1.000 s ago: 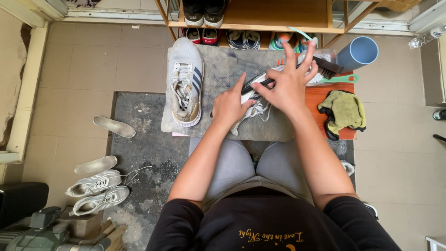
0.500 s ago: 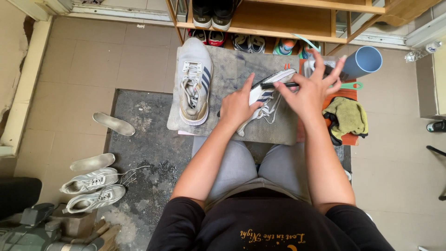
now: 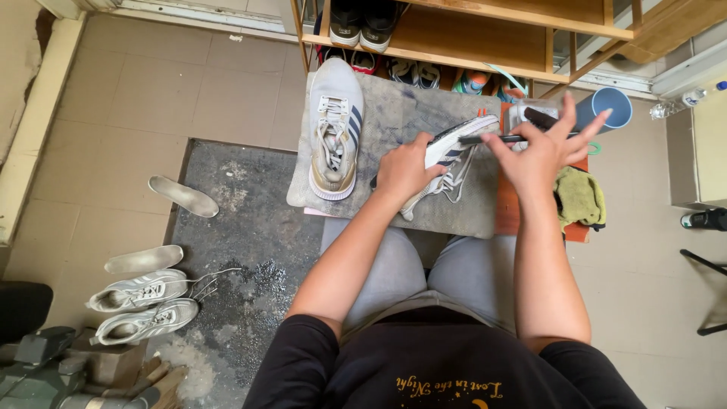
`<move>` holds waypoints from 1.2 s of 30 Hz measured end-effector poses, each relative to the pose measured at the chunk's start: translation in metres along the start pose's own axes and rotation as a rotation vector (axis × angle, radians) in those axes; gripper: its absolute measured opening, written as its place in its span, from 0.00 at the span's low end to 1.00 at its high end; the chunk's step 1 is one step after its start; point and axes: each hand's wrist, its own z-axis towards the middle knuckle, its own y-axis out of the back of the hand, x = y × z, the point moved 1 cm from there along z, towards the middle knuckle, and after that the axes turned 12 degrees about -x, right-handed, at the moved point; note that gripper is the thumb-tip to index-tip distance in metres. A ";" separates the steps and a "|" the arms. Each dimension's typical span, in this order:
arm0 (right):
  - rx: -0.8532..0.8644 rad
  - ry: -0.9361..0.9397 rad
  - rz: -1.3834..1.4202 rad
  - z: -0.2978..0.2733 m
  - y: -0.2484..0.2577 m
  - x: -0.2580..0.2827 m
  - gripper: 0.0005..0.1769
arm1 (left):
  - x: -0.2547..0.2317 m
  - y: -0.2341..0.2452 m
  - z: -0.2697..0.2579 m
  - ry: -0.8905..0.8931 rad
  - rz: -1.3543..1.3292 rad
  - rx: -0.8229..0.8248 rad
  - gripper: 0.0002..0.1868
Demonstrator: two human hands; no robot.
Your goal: The person scrubs a white sneaker with a small brush, focusing on the toe box, side stripes, and laces. They hold the shoe steady with one hand while scrubbing with the other, occasionally rotating the shoe to access different areas.
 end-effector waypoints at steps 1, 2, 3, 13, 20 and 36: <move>0.000 0.004 0.000 -0.001 -0.002 -0.004 0.18 | 0.001 -0.002 0.001 0.001 -0.003 -0.003 0.32; -0.003 -0.007 -0.002 -0.002 -0.004 -0.007 0.18 | 0.002 -0.003 0.002 0.007 -0.006 0.013 0.33; -0.007 -0.017 -0.004 -0.002 -0.005 -0.011 0.18 | 0.003 -0.005 0.003 0.013 -0.009 0.028 0.33; 0.087 -0.129 0.100 -0.011 -0.018 -0.019 0.27 | 0.019 -0.003 0.006 0.044 -0.023 0.068 0.40; 0.166 0.097 0.186 -0.033 -0.019 0.023 0.20 | 0.026 0.027 -0.020 -0.096 -0.214 0.070 0.41; 0.196 0.081 0.218 -0.026 -0.015 0.047 0.20 | 0.056 -0.004 -0.012 -0.054 -0.242 0.076 0.55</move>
